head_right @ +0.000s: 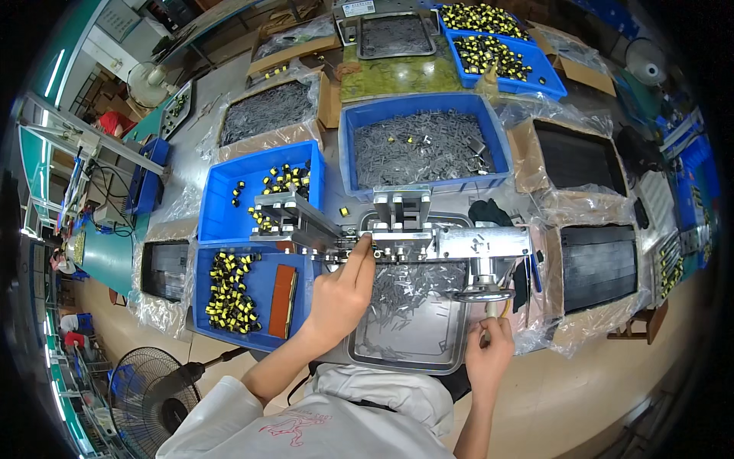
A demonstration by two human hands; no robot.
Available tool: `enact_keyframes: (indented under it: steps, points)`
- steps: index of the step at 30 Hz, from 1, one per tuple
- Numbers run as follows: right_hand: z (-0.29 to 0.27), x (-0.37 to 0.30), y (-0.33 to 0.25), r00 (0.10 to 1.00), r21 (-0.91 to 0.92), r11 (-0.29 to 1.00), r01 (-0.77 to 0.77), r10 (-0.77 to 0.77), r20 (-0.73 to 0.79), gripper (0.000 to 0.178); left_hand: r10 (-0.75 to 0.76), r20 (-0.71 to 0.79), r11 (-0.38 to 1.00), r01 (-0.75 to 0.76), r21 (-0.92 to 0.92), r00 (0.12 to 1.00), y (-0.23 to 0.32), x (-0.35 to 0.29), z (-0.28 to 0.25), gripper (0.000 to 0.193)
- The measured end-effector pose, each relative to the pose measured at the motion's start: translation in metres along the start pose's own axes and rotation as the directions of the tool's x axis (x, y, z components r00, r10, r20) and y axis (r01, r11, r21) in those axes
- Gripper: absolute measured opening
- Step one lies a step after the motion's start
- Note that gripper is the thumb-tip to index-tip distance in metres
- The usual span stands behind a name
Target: Manually loading, pressing, and unloading small electronic components using an assembly jig.
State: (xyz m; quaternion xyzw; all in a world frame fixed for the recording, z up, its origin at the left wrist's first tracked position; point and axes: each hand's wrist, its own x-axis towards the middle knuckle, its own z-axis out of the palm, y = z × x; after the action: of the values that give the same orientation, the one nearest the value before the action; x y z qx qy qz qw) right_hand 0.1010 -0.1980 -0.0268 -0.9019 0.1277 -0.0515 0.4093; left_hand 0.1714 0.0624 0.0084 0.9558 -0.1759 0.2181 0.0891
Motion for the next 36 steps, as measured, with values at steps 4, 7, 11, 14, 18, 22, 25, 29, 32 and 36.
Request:
enact_keyframes:
  steps: [4, 7, 11, 14, 18, 22, 25, 29, 32, 36]
  points:
    - [0.003, -0.001, 0.001, 0.999, 0.018, 1.000, -0.009, 0.008, 0.053, 0.009, 0.052, -0.007, 0.998, -0.052, -0.028, 0.999, -0.001, 0.003, -0.001, 0.026]
    - [0.014, -0.005, 0.000, 0.993, 0.071, 0.997, 0.039, -0.047, 0.111, 0.009, 0.058, -0.006, 0.998, -0.058, -0.023, 0.998, 0.000, 0.002, 0.000, 0.027]
    - [0.021, -0.014, -0.019, 0.986, 0.140, 0.986, 0.087, -0.105, 0.130, 0.009, 0.033, 0.013, 0.999, -0.033, -0.020, 0.999, 0.001, 0.002, 0.000, 0.028]
    - [0.023, -0.019, -0.027, 0.989, 0.200, 0.974, 0.105, -0.122, 0.079, 0.009, 0.055, -0.007, 0.998, -0.056, -0.024, 0.998, -0.004, 0.001, 0.002, 0.027]
    - [0.020, -0.026, -0.022, 0.993, 0.273, 0.960, 0.065, -0.089, 0.075, 0.010, 0.070, 0.010, 0.996, -0.070, -0.051, 0.997, -0.008, 0.002, -0.002, 0.029]
    - [0.016, -0.025, -0.027, 0.991, 0.254, 0.967, 0.023, -0.055, 0.120, 0.012, 0.052, 0.022, 0.995, -0.050, -0.089, 0.998, -0.009, 0.001, -0.001, 0.031]
    - [0.011, -0.026, -0.025, 0.990, 0.241, 0.968, 0.073, -0.100, 0.102, 0.013, 0.035, 0.019, 0.994, -0.033, -0.103, 0.999, -0.009, 0.001, 0.001, 0.034]
    - [-0.005, -0.020, -0.002, 0.995, 0.265, 0.963, 0.048, -0.025, -0.092, 0.015, 0.038, 0.011, 0.992, -0.036, -0.119, 0.999, -0.010, 0.001, 0.000, 0.034]
    - [-0.011, -0.004, 0.017, 0.982, 0.144, 0.982, 0.123, -0.099, -0.161, 0.014, 0.024, 0.001, 0.990, -0.023, -0.138, 1.000, -0.010, 0.001, 0.001, 0.034]
    - [0.003, -0.007, 0.013, 0.995, 0.088, 0.992, -0.093, 0.096, -0.027, 0.007, 0.023, 0.019, 0.989, -0.020, -0.144, 1.000, -0.008, 0.001, -0.002, 0.034]
